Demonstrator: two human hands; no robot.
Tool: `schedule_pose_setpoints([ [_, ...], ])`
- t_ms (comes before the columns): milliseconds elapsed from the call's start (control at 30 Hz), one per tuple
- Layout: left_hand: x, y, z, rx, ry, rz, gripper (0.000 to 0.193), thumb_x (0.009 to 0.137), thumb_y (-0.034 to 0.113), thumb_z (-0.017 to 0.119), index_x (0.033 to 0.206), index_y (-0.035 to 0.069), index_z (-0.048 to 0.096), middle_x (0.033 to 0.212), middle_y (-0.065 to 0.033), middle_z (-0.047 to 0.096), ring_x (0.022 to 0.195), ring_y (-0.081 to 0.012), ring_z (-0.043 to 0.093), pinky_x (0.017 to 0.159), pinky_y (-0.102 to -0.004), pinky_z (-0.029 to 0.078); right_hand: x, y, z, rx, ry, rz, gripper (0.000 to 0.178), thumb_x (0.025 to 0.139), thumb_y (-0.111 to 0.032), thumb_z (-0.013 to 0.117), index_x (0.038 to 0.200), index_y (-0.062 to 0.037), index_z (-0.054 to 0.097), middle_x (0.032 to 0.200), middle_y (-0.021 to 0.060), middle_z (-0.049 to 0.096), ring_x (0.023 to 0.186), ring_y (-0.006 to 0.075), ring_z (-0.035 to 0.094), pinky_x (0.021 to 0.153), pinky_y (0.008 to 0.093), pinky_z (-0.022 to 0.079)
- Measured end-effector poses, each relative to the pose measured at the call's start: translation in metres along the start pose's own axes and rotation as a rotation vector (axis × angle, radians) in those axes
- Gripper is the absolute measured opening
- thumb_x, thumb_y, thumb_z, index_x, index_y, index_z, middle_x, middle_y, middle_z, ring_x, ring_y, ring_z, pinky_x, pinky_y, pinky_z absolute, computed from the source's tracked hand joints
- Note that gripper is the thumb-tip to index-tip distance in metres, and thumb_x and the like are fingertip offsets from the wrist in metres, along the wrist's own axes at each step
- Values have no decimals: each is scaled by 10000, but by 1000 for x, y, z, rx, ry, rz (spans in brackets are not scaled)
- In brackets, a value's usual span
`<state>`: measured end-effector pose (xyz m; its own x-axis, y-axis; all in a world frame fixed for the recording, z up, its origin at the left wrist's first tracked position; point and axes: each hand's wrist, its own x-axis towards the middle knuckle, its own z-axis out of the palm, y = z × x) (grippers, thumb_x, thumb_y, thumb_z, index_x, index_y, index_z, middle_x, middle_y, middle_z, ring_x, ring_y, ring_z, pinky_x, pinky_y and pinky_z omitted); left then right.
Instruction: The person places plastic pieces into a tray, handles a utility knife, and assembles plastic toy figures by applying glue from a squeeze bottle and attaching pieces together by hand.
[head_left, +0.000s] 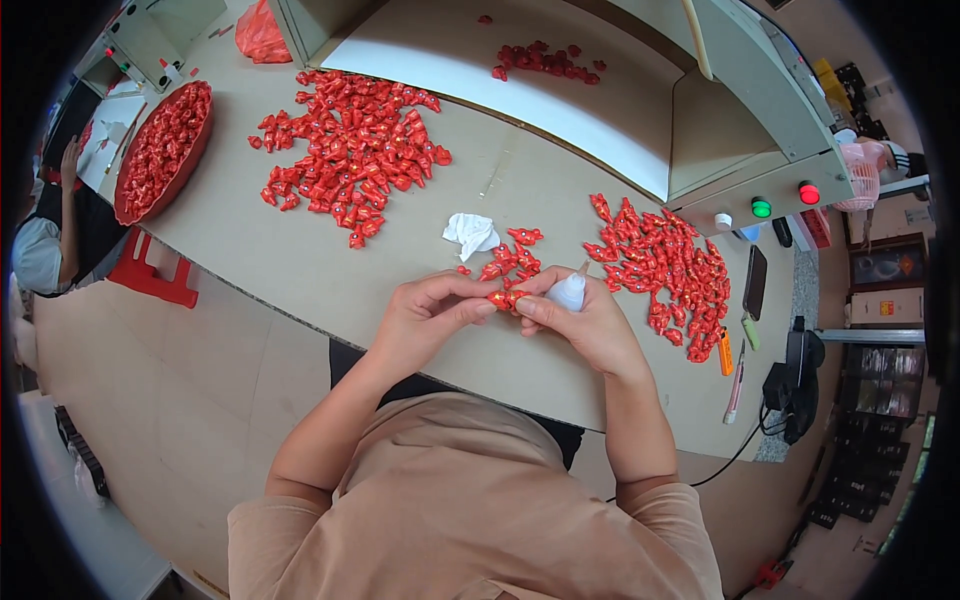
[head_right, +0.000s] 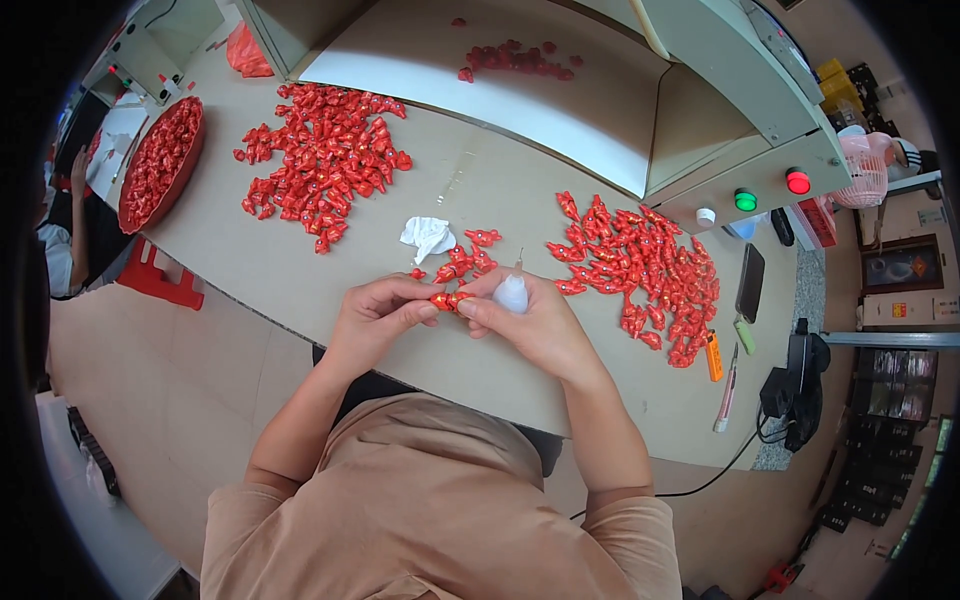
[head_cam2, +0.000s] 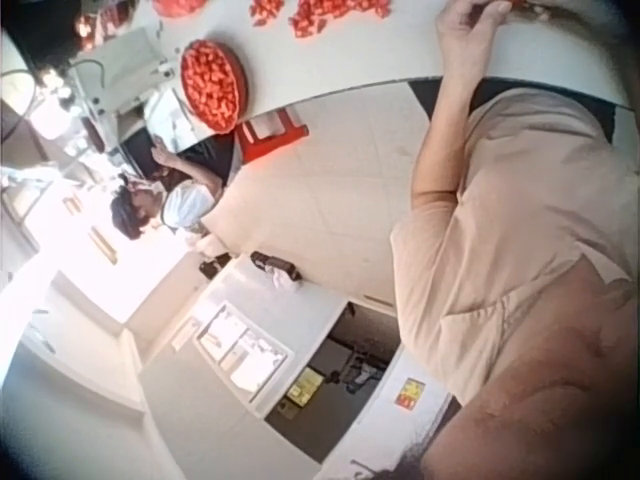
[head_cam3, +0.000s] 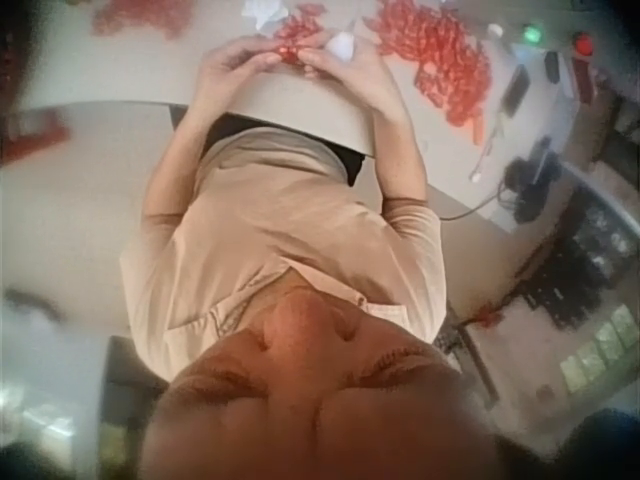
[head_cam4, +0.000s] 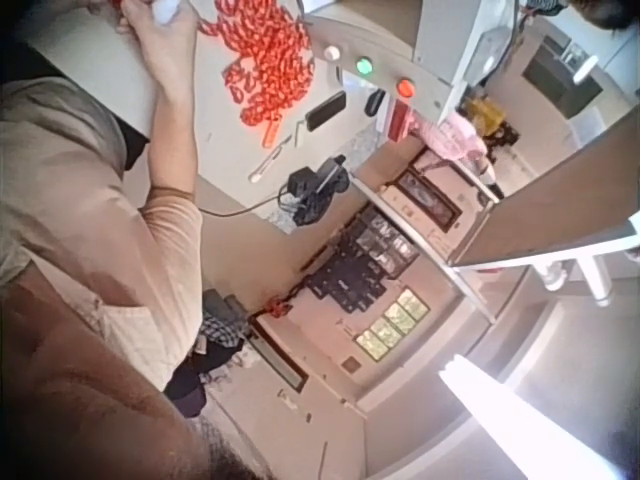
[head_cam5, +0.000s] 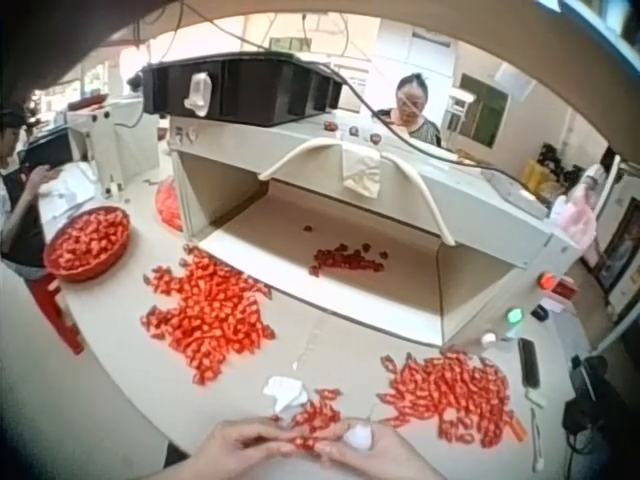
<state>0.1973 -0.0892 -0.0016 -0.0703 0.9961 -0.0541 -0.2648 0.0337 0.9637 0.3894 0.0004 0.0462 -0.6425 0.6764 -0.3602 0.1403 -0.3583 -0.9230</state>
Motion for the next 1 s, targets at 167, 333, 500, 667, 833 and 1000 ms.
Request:
schedule_pose_setpoints([
  [167, 0, -1, -1, -12, -10, -8, 166, 870, 47, 656, 1027, 3, 682, 892, -31, 653, 799, -86, 595, 717, -234, 498, 0, 0, 0, -41, -19, 13, 143, 872, -99, 672, 956, 6, 623, 851, 62, 658, 727, 104, 615, 688, 247, 519],
  [333, -1, 1, 2, 33, 41, 41, 172, 852, -13, 651, 1021, -12, 679, 944, -74, 650, 826, -113, 624, 731, -240, 517, 2, 4, 4, -48, -2, 16, 127, 863, -97, 678, 939, -8, 627, 824, 33, 644, 727, 74, 590, 677, 219, 491],
  [500, -2, -1, 4, 196, 66, 62, 176, 840, 9, 674, 1015, 1, 693, 932, -64, 657, 807, -94, 605, 703, -225, 495, 1, 11, 5, -85, 38, -36, 127, 876, -96, 672, 938, 1, 617, 825, 51, 658, 728, 92, 619, 678, 234, 516],
  [667, -2, 0, 6, 296, 56, 85, 175, 837, 33, 688, 1010, 8, 699, 903, -49, 663, 794, -82, 589, 682, -218, 476, 1, 18, 2, -92, 37, -60, 121, 877, -91, 670, 938, 0, 619, 837, 49, 662, 738, 92, 622, 686, 233, 516],
  [833, -2, -1, 6, 350, 36, 70, 142, 845, 68, 684, 980, 32, 709, 856, -61, 696, 740, -100, 617, 653, -238, 480, 0, 23, 0, -87, 37, -24, 120, 878, -86, 666, 942, 5, 620, 857, 58, 666, 758, 96, 627, 699, 235, 520],
  [1000, 0, 2, 7, 401, 23, 116, 134, 844, 58, 680, 972, 28, 706, 850, -68, 695, 740, -108, 623, 654, -239, 483, 2, 27, -2, -84, 26, -42, 121, 878, -77, 663, 951, 11, 622, 896, 70, 673, 783, 104, 634, 719, 242, 527],
])
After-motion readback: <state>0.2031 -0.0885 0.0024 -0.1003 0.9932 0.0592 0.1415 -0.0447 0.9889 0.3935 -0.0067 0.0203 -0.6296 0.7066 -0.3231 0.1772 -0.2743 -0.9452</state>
